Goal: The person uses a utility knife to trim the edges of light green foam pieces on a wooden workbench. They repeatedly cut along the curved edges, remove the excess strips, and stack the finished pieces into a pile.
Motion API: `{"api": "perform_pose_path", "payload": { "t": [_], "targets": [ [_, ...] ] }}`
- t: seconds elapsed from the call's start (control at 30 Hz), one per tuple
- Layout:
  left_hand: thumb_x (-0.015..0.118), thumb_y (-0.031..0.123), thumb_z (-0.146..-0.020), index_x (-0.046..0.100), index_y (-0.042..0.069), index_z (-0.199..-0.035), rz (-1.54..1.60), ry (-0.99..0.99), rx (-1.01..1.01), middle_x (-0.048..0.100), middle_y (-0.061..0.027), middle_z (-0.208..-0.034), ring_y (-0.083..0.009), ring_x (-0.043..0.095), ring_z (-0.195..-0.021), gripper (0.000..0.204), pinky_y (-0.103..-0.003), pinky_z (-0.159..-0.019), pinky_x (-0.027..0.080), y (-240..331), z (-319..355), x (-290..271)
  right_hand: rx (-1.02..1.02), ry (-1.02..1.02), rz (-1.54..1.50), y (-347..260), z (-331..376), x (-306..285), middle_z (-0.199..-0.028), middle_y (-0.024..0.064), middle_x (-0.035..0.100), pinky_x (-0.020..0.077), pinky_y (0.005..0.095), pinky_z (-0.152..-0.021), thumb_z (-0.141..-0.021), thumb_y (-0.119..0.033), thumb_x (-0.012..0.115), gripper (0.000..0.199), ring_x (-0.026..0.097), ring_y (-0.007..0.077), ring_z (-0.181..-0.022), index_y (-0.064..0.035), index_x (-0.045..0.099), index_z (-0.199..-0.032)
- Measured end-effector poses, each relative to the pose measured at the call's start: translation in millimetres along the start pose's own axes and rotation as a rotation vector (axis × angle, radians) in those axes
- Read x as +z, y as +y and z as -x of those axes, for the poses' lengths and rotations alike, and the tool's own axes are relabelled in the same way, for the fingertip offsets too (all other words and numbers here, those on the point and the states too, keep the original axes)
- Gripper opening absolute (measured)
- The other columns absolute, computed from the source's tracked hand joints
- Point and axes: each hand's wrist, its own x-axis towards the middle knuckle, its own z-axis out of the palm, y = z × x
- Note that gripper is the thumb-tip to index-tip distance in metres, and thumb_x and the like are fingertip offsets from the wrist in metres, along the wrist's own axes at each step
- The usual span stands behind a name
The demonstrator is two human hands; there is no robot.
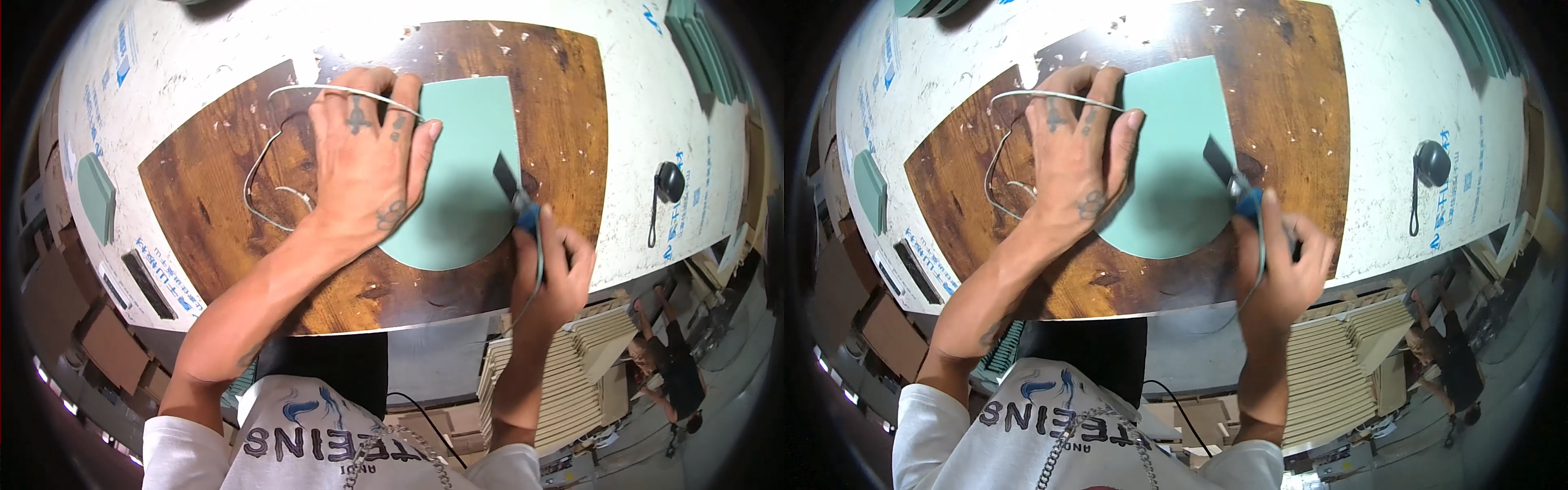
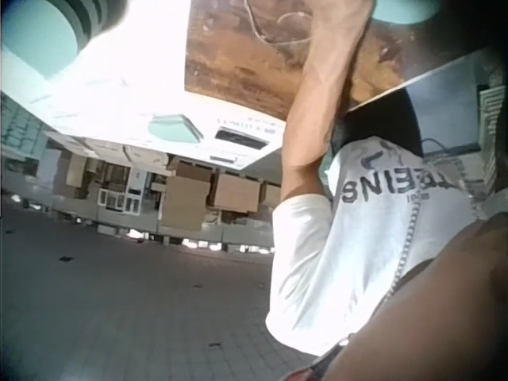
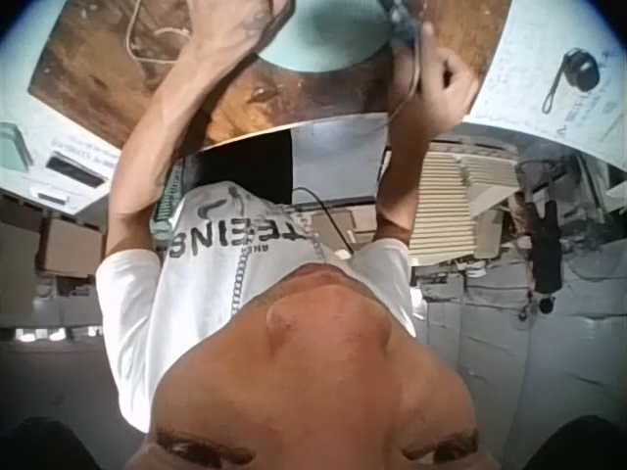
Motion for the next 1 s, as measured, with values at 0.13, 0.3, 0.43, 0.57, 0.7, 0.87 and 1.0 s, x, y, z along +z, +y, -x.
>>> {"api": "perform_pose_path", "payload": {
  "t": [0.13, 0.3, 0.43, 0.57, 0.7, 0.87, 1.0],
  "targets": [
    [0.067, 0.022, -0.091, 0.054, -0.002, -0.126, -0.013, 0.008, 0.028, 0.051, -0.0223, -0.12, -0.0395, 0.046, -0.116, 0.044, -0.055, -0.094, 0.036, 0, 1, 2, -0.085, -0.012, -0.117, -6, -89, 19, -0.091, 0.0149, 0.062, 0.0485, 0.0389, -0.073, -0.087, -0.022, 0.078, 0.032, 0.059, 0.029, -0.085, -0.0095, 0.076, -0.117],
    [0.068, 0.018, -0.089, 0.058, 0.0, -0.124, -0.003, 0.087, -0.012, 0.054, -0.0199, -0.115, -0.0353, 0.05, -0.111, 0.04, -0.05, -0.092, 0.038, 0, 2, 1, 0.074, -0.07, -0.315, -24, -147, 5, -0.081, 0.0127, 0.071, 0.0498, 0.0343, -0.069, -0.088, -0.036, 0.078, 0.04, 0.065, 0.0193, -0.074, -0.0003, 0.076, -0.106],
    [0.069, 0.021, -0.089, 0.055, 0.001, -0.128, 0.094, 0.112, 0.034, 0.055, -0.0199, -0.118, -0.0366, 0.051, -0.114, 0.047, -0.052, -0.098, 0.037, -2, 2, 1, 0.403, -0.419, -0.346, 3, -127, -33, -0.074, 0.0046, 0.064, 0.0466, 0.0275, -0.062, -0.088, -0.043, 0.078, 0.065, 0.056, 0.011, -0.067, 0.0145, 0.066, -0.114],
    [0.053, 0.011, -0.085, 0.052, 0.002, -0.136, 0.332, 0.011, 0.071, 0.058, -0.0213, -0.129, -0.0362, 0.051, -0.127, 0.052, -0.055, -0.114, 0.027, -11, 1, -9, 0.502, -0.494, -0.338, 1, -121, -59, -0.071, 0.0058, 0.061, 0.0463, 0.0277, -0.06, -0.09, -0.046, 0.075, 0.066, 0.055, 0.0118, -0.065, 0.0152, 0.064, -0.112],
    [0.04, 0.005, -0.083, 0.056, 0.001, -0.138, 0.902, -0.238, -0.196, 0.061, -0.0132, -0.139, -0.0272, 0.052, -0.134, 0.058, -0.044, -0.122, 0.027, -32, 4, -49, 0.449, -0.306, -0.263, 8, -63, -52, -0.082, 0.0119, 0.065, 0.0499, 0.0327, -0.07, -0.093, -0.049, 0.069, 0.061, 0.059, 0.0175, -0.075, 0.0068, 0.066, -0.116],
    [0.049, 0.024, -0.102, 0.067, -0.006, -0.119, 0.485, -0.507, -0.528, 0.071, -0.0176, -0.11, -0.0264, 0.066, -0.102, 0.039, -0.038, -0.095, 0.05, -15, 7, -130, 0.802, -0.127, -0.403, -41, 24, -25, -0.081, 0.0075, 0.062, 0.0499, 0.0326, -0.071, -0.091, -0.037, 0.074, 0.06, 0.057, 0.0162, -0.075, 0.0045, 0.058, -0.131],
    [0.07, 0.025, -0.093, 0.068, 0.001, -0.114, 0.19, -0.274, 0.152, 0.063, -0.0171, -0.111, -0.031, 0.06, -0.102, 0.032, -0.044, -0.092, 0.047, 27, 48, -137, 0.818, 0.0, -0.468, -62, 76, -14, -0.08, 0.006, 0.06, 0.0494, 0.031, -0.069, -0.094, -0.034, 0.072, 0.053, 0.056, 0.0143, -0.076, 0.0011, 0.055, -0.13]
  ]
}}
